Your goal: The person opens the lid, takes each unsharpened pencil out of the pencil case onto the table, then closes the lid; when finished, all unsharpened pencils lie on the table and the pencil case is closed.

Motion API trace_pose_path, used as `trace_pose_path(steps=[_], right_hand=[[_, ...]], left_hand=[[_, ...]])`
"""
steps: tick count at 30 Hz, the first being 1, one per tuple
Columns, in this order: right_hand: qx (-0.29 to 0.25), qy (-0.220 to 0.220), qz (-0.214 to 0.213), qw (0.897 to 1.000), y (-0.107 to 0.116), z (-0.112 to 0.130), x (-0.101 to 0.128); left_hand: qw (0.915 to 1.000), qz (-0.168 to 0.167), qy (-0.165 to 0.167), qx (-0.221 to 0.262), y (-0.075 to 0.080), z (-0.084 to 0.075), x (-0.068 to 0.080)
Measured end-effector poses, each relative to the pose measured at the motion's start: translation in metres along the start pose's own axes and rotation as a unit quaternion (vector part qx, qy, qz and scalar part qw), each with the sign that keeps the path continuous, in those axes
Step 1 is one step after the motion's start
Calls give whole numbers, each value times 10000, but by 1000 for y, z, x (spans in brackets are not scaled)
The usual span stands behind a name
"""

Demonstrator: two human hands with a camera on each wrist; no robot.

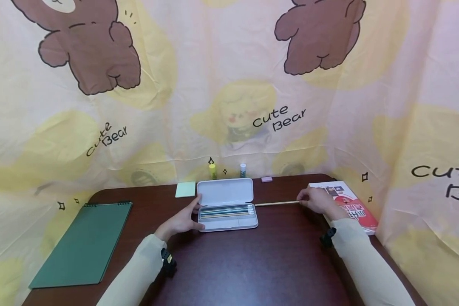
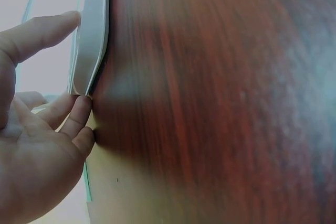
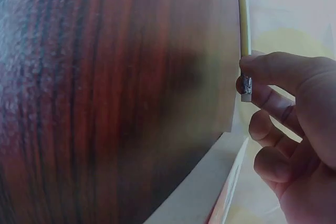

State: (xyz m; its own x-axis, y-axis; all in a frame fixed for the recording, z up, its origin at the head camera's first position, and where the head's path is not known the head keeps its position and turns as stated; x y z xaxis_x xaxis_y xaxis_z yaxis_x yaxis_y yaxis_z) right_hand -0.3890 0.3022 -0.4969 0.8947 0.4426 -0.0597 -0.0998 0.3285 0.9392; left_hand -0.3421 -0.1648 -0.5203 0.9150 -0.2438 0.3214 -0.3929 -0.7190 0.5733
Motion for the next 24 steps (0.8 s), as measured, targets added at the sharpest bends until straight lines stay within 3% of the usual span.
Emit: trace_pose_path(steps=[7,14,24], right_hand=[[27,-273,254,9993,-7,-4,-3],[45,-318,174,9993,-12,-9,-3],[-672,-243,-152,9973,-8,1,-4]], left_hand=[[9999,-23,103,-34,1,4,1],[9999,2,-43,-100,1,4,-1],[9999,92,-86,104,1,3,-2]])
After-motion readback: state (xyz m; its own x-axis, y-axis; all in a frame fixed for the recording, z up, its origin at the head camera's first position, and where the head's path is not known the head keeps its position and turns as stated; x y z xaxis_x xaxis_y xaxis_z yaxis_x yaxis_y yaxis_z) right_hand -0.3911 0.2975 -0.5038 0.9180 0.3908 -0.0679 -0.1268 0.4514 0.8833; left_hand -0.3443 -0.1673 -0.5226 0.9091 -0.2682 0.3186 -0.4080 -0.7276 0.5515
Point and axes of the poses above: each hand's wrist, its own x-axis away from the middle knuckle, its own y-axis out of the back of the hand, z = x × y, the point moved 5 cm from there along -x, towards the middle knuckle, and after that the axes turned 10 degrees about y, right-handed, at the moved point
